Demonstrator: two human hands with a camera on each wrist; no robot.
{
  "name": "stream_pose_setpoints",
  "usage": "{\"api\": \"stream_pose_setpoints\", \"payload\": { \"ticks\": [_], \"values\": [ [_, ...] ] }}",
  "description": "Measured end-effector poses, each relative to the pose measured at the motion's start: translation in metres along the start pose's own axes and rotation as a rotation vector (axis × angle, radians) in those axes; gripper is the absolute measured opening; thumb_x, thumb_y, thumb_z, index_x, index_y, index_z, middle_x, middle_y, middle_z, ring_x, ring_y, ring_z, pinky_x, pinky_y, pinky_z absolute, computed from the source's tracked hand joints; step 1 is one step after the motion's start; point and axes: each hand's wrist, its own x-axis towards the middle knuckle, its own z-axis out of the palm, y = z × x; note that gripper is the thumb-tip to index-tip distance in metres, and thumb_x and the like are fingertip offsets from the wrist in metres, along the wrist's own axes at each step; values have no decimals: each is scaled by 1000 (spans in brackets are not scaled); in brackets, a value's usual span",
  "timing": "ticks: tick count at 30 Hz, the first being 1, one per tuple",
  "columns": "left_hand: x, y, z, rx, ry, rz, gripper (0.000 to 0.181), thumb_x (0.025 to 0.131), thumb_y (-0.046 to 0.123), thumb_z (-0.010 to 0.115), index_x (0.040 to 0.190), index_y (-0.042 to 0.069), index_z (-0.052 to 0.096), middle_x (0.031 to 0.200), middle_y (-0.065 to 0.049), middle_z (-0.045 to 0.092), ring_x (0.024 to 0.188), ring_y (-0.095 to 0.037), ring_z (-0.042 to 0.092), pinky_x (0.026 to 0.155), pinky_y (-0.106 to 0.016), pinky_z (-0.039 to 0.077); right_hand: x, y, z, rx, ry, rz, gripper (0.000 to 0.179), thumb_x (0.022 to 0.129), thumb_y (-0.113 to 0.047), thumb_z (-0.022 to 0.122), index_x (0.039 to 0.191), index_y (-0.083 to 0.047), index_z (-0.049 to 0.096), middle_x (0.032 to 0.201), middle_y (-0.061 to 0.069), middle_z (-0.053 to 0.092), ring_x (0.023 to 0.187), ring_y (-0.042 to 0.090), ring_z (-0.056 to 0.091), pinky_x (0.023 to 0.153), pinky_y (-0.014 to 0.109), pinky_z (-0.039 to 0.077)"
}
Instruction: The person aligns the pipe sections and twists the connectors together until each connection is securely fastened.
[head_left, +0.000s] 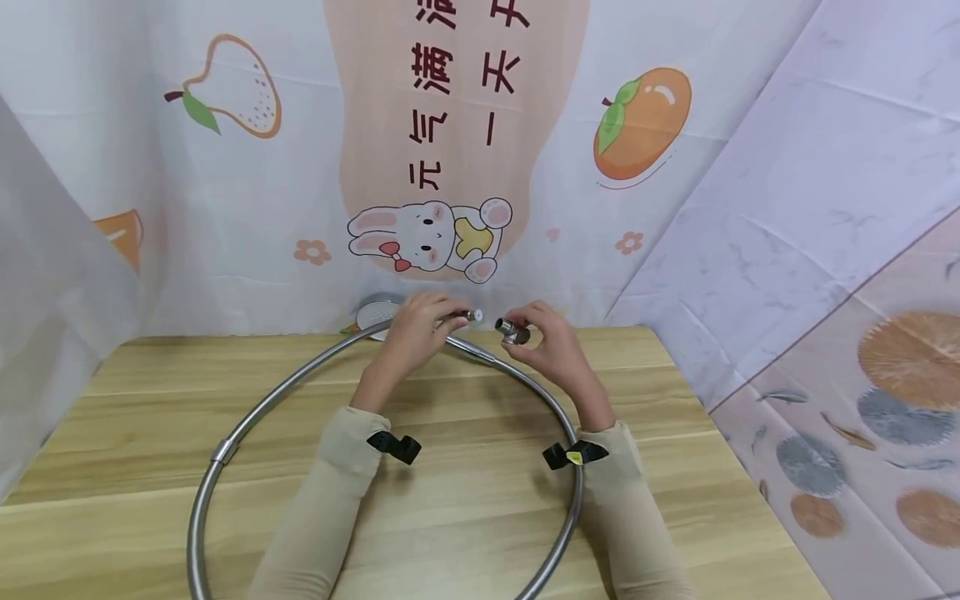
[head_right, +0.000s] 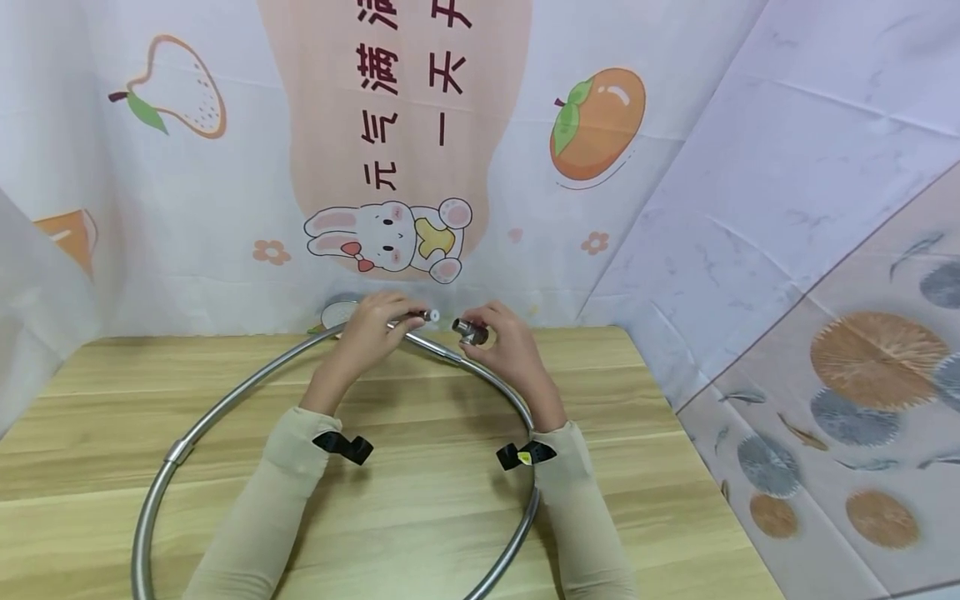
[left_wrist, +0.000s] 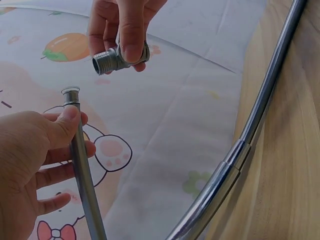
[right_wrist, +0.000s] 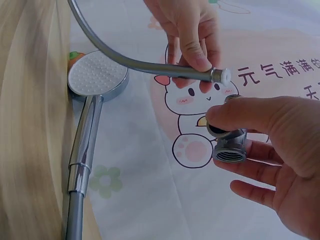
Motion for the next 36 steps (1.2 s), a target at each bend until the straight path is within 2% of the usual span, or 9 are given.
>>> {"api": "stream_pose_setpoints", "payload": {
  "ticks": [7,10,16,25,29,31,33,36],
  "values": [
    [-3,2,7,22,16,40,24,97,26,69,116,13,76,112,-6,75,111,-29,65,104,-51,46,2,-5,5,-11,-33,-29,32,79,-2,85,109,-4,74,99,8,66,85,18,63,77,31,55],
    [-4,3,9,31,26,51,23,97,26,69,115,14,76,111,-6,75,111,-28,66,105,-51,46,2,-5,6,-12,-31,-29,32,80,-3,85,110,-3,74,99,8,65,85,18,63,77,32,56],
    [-7,2,11,27,37,77,21,97,23,70,114,12,77,107,-6,75,105,-28,66,99,-49,48,1,-5,4,-51,-33,-14,31,83,-6,82,113,-3,72,97,8,71,87,20,62,79,36,53],
    [-9,2,11,72,98,119,20,98,24,69,113,14,76,103,-5,73,101,-28,65,98,-49,48,3,-6,-1,-54,-36,-17,31,85,-8,82,114,-4,72,96,8,73,89,21,62,80,38,53],
    [-9,2,13,84,107,142,20,98,24,69,113,14,77,101,-4,73,100,-27,64,99,-49,48,3,-9,-2,8,15,-13,34,83,-8,84,114,-4,71,104,11,68,96,25,60,84,44,54],
    [-9,2,14,88,108,148,20,98,25,69,113,15,77,102,-4,74,101,-27,64,100,-49,47,4,-9,-2,63,49,-9,36,83,-7,84,115,-3,69,108,13,64,96,26,57,82,43,52],
    [-9,3,15,89,104,151,20,98,25,68,113,15,77,102,-4,74,101,-27,65,101,-49,47,4,-8,-1,124,75,-4,37,84,-6,83,117,-2,67,109,14,60,90,24,53,78,36,49],
    [-9,3,17,89,97,149,21,99,26,68,114,15,77,103,-4,74,102,-26,65,102,-49,47,4,-5,-1,236,87,-5,38,86,-1,79,120,1,62,101,16,57,77,19,49,70,25,44]
  ]
}}
